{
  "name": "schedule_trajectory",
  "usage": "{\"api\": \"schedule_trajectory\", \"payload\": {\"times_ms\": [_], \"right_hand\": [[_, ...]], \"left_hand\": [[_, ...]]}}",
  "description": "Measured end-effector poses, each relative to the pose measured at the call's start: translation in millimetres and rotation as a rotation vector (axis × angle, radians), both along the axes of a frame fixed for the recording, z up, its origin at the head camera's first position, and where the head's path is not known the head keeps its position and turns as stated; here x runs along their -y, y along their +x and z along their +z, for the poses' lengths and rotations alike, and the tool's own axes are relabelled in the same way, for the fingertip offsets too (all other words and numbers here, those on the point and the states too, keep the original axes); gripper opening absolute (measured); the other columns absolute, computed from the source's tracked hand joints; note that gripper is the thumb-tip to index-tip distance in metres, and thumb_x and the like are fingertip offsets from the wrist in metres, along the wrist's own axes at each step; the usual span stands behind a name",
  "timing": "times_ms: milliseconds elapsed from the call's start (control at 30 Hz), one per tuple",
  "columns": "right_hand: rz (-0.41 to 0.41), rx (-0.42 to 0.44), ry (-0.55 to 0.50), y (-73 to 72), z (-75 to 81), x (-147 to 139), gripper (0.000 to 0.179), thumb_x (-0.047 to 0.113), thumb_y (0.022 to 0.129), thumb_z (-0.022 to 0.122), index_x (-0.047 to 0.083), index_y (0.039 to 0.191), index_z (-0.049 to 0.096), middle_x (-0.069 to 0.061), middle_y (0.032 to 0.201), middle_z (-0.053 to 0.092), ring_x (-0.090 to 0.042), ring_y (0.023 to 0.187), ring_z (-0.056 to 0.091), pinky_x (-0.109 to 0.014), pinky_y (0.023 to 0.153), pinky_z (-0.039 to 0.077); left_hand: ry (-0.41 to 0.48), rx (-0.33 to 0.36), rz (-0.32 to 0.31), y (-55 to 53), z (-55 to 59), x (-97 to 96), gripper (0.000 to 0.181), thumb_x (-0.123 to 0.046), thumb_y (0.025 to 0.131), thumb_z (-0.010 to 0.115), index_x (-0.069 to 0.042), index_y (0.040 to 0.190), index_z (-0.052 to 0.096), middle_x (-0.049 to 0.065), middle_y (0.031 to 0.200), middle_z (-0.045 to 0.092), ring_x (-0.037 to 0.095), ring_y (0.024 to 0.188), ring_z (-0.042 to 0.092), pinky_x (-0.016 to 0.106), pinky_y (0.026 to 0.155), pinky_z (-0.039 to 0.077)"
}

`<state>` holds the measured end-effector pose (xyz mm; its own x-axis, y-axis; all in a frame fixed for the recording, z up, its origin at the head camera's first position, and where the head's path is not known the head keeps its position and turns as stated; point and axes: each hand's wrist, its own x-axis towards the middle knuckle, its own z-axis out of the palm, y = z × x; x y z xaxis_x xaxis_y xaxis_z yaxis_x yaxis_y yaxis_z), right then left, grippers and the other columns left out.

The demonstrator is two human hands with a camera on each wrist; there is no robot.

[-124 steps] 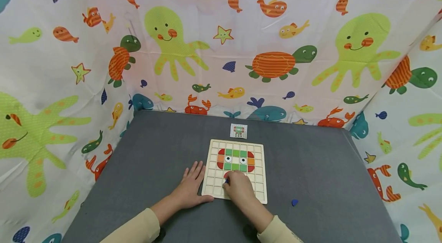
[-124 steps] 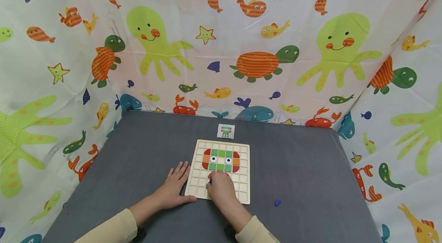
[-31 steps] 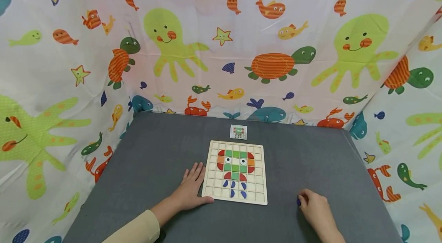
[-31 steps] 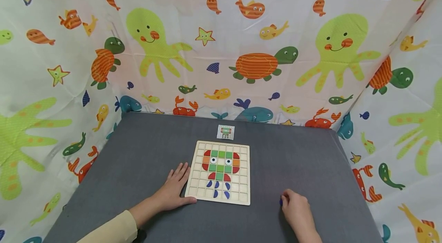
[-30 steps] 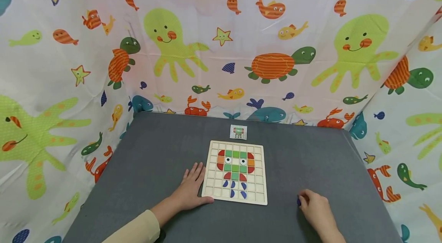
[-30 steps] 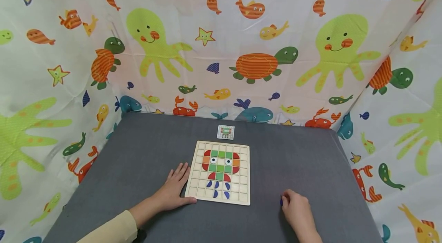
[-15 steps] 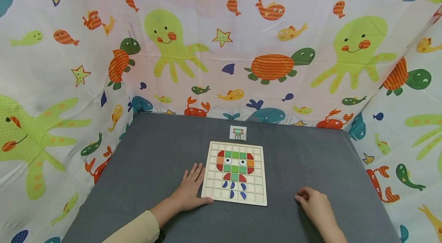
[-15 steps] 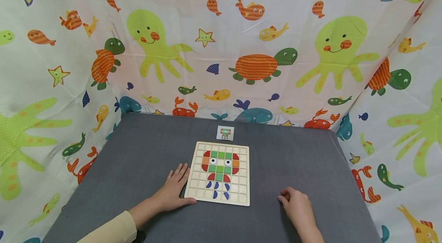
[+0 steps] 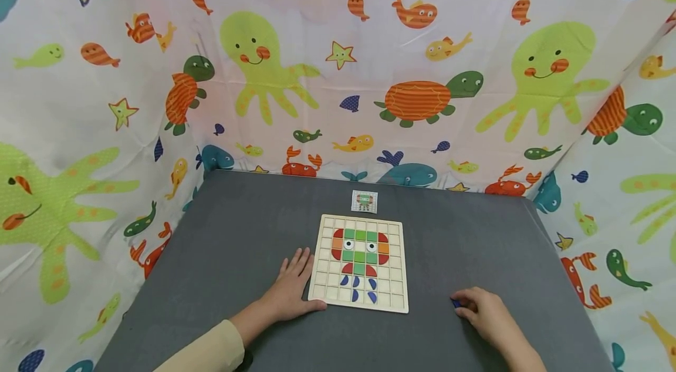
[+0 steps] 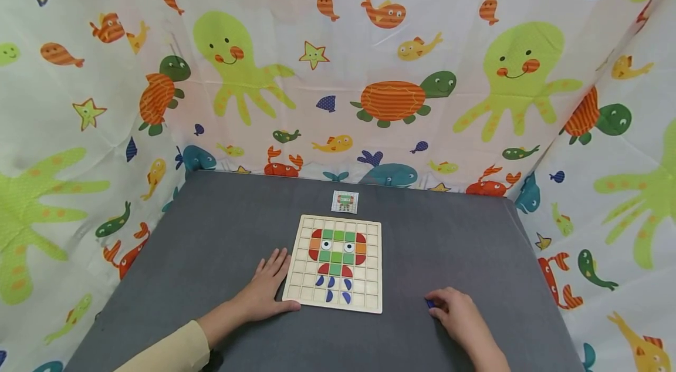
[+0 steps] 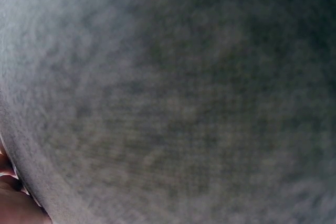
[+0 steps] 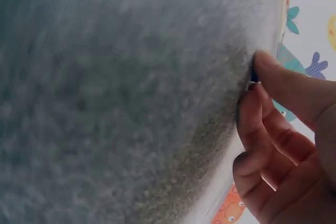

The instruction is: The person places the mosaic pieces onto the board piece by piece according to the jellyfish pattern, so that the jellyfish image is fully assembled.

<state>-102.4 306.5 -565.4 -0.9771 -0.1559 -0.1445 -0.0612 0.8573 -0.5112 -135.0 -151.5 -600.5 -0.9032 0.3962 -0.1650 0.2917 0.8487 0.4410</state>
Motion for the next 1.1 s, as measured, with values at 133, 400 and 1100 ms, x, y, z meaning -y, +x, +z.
{"api": "schedule_trajectory", "payload": {"times_ms": [133,400,1100], "right_hand": [[0.011,-0.056,0.025,-1.9,-4.0,0,0.019,0.018,0.082,0.083,0.013,0.098,0.075,0.006,0.084,0.064,-0.001,0.069,0.055,-0.026,0.062,0.048],[-0.053,-0.134,-0.072,1.6,-2.3,23,0.022,0.013,0.081,0.085,0.008,0.1,0.074,0.003,0.082,0.069,-0.001,0.066,0.058,-0.025,0.061,0.051],[-0.063,-0.243,-0.119,-10.5,14.9,130,0.025,0.019,0.078,0.088,0.009,0.098,0.078,0.003,0.082,0.068,-0.005,0.065,0.05,-0.02,0.057,0.043]], "left_hand": [[-0.003,0.006,-0.002,-0.6,-0.4,-1.1,0.122,-0.081,0.078,0.063,-0.006,0.162,0.016,0.014,0.17,0.009,0.034,0.158,0.002,0.063,0.122,0.01],[-0.006,0.013,0.001,-2.2,-0.7,-1.0,0.123,-0.082,0.077,0.063,-0.006,0.162,0.016,0.013,0.17,0.009,0.033,0.158,0.002,0.063,0.122,0.01],[-0.005,0.006,0.002,-0.3,-0.3,-0.4,0.122,-0.08,0.078,0.063,-0.005,0.162,0.016,0.014,0.17,0.008,0.034,0.158,0.001,0.063,0.122,0.01]]}}
